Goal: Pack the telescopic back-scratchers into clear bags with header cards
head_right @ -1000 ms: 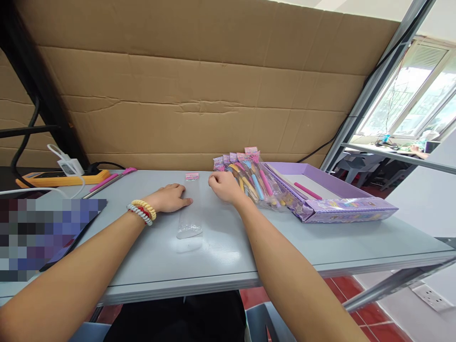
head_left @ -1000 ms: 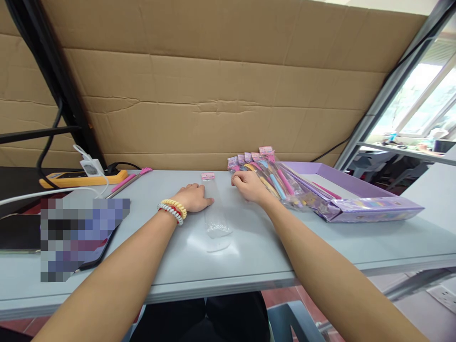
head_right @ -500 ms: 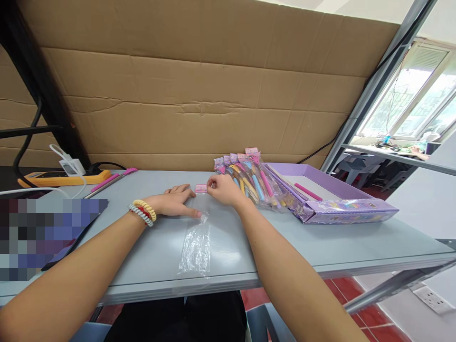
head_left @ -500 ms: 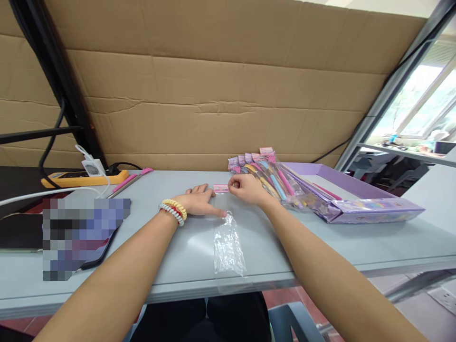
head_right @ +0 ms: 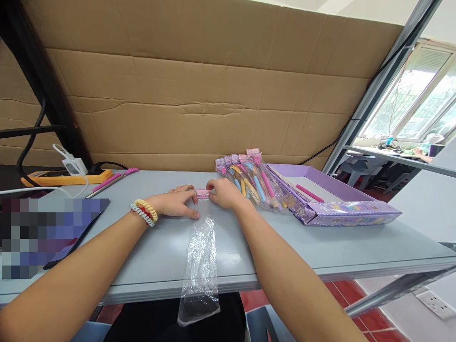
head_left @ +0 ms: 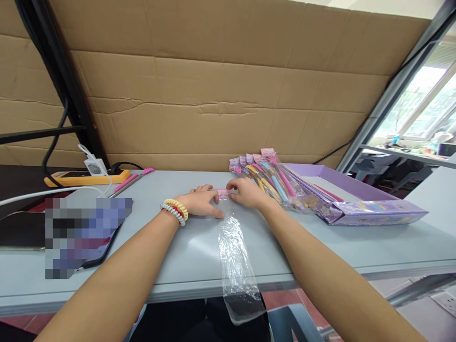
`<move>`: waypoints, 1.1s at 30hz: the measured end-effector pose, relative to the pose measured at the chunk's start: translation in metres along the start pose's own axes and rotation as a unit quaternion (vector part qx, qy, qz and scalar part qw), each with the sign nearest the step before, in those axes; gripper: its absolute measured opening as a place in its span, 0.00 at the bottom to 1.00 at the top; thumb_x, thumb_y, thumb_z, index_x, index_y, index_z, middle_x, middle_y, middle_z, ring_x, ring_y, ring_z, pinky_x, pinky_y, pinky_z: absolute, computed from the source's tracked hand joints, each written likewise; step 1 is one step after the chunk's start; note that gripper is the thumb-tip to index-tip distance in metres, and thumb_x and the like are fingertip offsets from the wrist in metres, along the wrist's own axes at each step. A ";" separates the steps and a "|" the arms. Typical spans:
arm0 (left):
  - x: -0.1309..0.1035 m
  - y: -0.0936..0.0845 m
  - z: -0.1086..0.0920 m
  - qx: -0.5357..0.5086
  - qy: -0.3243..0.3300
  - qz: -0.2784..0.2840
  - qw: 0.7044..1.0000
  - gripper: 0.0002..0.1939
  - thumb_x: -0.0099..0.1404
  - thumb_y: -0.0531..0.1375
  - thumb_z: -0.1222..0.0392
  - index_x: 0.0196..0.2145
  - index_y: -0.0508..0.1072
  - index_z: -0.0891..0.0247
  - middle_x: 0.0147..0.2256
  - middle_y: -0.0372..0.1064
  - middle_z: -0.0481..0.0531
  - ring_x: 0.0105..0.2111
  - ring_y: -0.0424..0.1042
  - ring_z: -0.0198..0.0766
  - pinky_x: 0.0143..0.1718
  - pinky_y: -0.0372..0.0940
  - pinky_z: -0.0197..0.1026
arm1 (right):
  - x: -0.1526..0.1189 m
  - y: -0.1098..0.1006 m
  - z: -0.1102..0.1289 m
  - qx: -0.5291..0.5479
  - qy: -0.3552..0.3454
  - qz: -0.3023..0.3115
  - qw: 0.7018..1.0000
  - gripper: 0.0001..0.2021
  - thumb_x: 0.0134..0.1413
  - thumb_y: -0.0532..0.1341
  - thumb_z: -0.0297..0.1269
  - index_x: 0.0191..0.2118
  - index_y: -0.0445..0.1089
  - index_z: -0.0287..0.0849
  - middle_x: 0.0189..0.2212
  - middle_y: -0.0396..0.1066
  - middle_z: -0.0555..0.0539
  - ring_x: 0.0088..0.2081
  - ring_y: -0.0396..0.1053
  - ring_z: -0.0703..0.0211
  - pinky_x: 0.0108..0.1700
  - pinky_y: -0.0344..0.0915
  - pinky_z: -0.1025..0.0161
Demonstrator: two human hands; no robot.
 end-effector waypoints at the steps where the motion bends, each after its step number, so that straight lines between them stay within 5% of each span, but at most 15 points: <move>1: -0.001 0.000 -0.001 0.000 -0.001 0.003 1.000 0.33 0.46 0.56 0.30 0.44 0.67 0.52 0.61 0.49 0.53 0.60 0.52 0.54 0.57 0.53 0.54 | 0.000 0.000 0.001 0.010 -0.003 0.003 1.000 0.10 0.50 0.59 0.30 0.39 0.73 0.42 0.36 0.74 0.46 0.39 0.68 0.56 0.38 0.60 0.64; 16: 0.000 -0.003 -0.001 -0.021 0.020 -0.018 0.999 0.25 0.50 0.57 0.34 0.39 0.75 0.50 0.64 0.48 0.51 0.64 0.44 0.51 0.62 0.46 0.54 | 0.001 0.007 0.000 0.011 -0.010 0.013 1.000 0.13 0.52 0.59 0.32 0.45 0.72 0.42 0.41 0.74 0.45 0.42 0.69 0.54 0.42 0.60 0.63; 23: 0.002 -0.003 0.002 -0.045 0.014 -0.027 0.999 0.22 0.52 0.56 0.36 0.37 0.77 0.50 0.64 0.49 0.48 0.63 0.49 0.52 0.62 0.48 0.51 | 0.002 0.011 0.008 -0.007 -0.005 0.036 0.999 0.11 0.54 0.56 0.29 0.41 0.73 0.42 0.37 0.75 0.45 0.39 0.70 0.56 0.40 0.60 0.64; 33: 0.006 -0.002 0.003 -0.074 0.040 -0.016 0.996 0.20 0.53 0.57 0.39 0.34 0.79 0.54 0.63 0.51 0.51 0.62 0.51 0.53 0.60 0.50 0.49 | 0.004 0.005 0.004 0.001 -0.019 -0.002 1.000 0.17 0.52 0.63 0.37 0.48 0.71 0.42 0.42 0.73 0.42 0.44 0.69 0.52 0.42 0.62 0.61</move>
Point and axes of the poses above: each hand's wrist, its own x-axis towards the middle knuckle, its own y-axis out of the palm, z = x × y, the point moved 8 cm from there along x, towards the middle knuckle
